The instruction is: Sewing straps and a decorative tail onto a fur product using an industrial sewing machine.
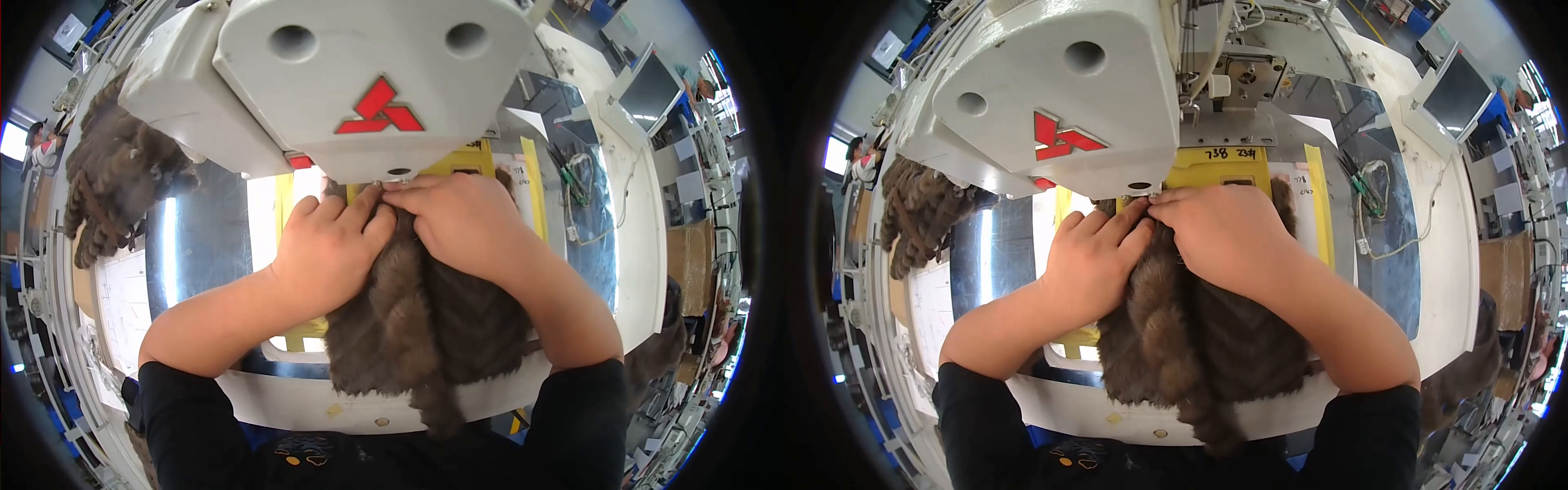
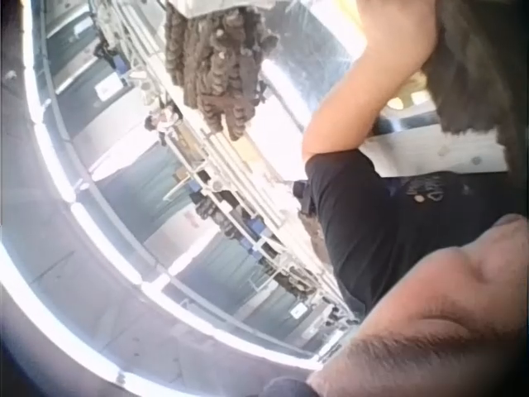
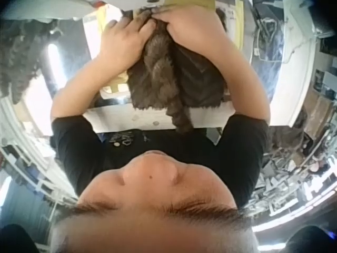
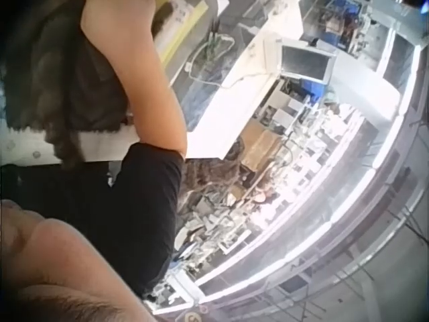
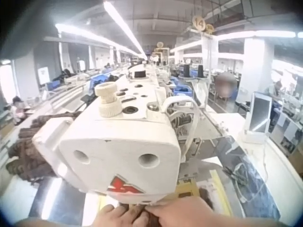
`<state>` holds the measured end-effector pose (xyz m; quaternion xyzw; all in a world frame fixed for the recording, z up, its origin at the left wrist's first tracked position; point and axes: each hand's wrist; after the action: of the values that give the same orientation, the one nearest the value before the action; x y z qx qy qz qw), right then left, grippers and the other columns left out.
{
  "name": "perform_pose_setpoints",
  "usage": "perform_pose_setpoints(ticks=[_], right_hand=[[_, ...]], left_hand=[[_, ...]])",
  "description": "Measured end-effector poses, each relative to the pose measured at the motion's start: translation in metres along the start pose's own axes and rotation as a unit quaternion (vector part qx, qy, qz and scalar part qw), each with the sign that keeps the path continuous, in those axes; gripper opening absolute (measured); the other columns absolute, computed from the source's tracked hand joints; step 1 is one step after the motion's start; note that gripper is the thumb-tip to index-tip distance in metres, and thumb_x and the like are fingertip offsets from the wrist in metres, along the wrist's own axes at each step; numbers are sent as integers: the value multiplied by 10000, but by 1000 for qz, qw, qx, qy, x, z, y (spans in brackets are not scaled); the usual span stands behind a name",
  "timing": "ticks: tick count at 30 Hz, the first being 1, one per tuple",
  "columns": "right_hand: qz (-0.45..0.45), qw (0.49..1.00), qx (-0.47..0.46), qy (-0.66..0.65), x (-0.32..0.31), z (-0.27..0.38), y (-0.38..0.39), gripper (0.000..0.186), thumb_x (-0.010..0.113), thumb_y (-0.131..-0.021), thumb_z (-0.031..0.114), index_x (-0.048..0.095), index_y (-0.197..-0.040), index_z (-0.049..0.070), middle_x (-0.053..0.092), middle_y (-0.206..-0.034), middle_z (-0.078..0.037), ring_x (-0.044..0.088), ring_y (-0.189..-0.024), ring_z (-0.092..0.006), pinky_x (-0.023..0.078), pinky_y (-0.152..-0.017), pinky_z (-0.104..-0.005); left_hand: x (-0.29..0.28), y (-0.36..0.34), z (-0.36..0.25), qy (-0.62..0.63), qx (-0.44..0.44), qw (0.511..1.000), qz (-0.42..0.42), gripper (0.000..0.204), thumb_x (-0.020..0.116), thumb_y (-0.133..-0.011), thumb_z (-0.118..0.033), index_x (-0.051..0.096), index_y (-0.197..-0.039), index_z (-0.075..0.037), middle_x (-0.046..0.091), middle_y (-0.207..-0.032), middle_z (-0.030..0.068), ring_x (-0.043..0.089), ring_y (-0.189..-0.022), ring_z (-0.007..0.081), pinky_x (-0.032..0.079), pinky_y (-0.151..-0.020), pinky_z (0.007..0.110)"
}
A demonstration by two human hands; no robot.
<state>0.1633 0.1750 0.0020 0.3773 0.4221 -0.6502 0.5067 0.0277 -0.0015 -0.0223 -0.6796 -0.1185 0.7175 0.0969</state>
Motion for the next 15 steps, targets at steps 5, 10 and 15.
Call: perform_pose_setpoints(ticks=[5,10,15], right_hand=[[-3,1000,-3,-22,7,-4,-1,313,594,-868,92,766,-1128,118,760,-1165,-31,724,-1021,-258,588,-837,-394],[21,1000,0,-8,0,2,-1,278,597,-886,106,763,-1109,109,760,-1165,-21,716,-1050,-246,583,-831,-387],[39,999,31,-10,-5,7,-4,305,588,-894,112,759,-1146,106,759,-1163,-38,724,-1015,-267,588,-814,-397]], left_hand=[[1,0,0,4,-4,1000,5,447,623,-756,-106,681,-1198,-73,689,-1326,128,652,-832,249,491,-714,375],[1,0,0,17,-13,1000,5,409,619,-768,-101,677,-1172,-78,686,-1310,157,663,-829,271,516,-713,390],[-2,-2,0,29,-22,999,-1,384,620,-771,-104,675,-1150,-78,697,-1277,163,667,-812,275,520,-703,379]])
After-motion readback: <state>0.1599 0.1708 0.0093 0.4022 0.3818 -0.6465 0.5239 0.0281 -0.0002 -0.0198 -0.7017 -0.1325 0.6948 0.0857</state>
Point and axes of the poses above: each hand's wrist, its own y-axis away from the middle knuckle, its own x-axis out of the palm, z = x × y
